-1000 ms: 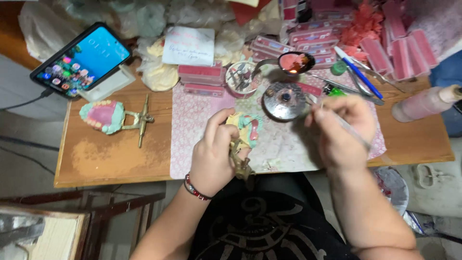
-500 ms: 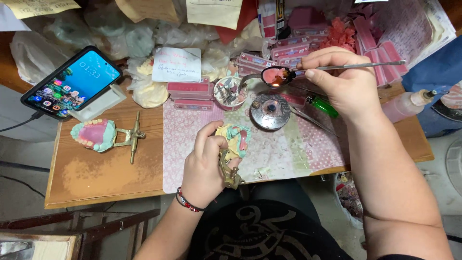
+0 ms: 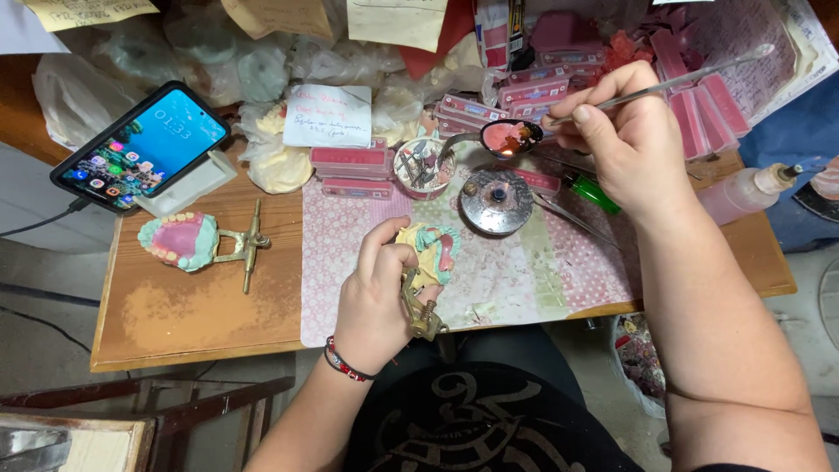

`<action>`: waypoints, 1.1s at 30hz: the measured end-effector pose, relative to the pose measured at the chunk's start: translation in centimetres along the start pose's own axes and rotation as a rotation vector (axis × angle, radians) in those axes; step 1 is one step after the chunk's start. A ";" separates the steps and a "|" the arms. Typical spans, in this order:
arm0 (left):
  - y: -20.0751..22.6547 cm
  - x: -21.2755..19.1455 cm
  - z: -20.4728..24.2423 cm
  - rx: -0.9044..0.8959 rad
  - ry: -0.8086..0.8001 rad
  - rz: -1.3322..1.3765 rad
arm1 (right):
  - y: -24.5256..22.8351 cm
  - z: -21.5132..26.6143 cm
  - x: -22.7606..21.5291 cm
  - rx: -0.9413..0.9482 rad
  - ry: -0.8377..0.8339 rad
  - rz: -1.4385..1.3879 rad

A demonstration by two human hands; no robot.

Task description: The person is working on a dental prosthetic mold, using a metal spatula to apply and shape pink wax onto the model. They also use a small bottle to apply liquid to the wax and a lighter to heat a metal tool, likely to smooth or fuse the wax.

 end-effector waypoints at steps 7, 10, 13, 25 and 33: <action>0.1 -0.1 0.0 -0.017 -0.014 -0.016 | -0.4 0.3 -1.6 -0.110 0.027 0.073; 0.2 -0.1 -0.1 -0.040 -0.045 -0.011 | -1.4 1.0 -3.8 -0.182 0.139 0.507; 0.3 -0.3 -0.2 -0.045 -0.031 0.019 | -0.5 1.6 -6.0 -0.013 0.161 0.725; -0.6 0.2 0.2 -0.146 0.052 0.440 | 8.2 3.8 -11.7 0.032 0.142 1.353; -0.9 0.9 0.3 -0.094 0.098 0.571 | 8.0 2.1 -10.9 0.023 0.127 1.432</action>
Point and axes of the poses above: each hand's wrist, its own z-axis away from the middle knuckle, its own x-axis out of the palm, y = z × x, the point moved 4 cm from there along -z, towards the middle knuckle, and after that the axes turned 11 degrees about -z, right-handed, at the moved point
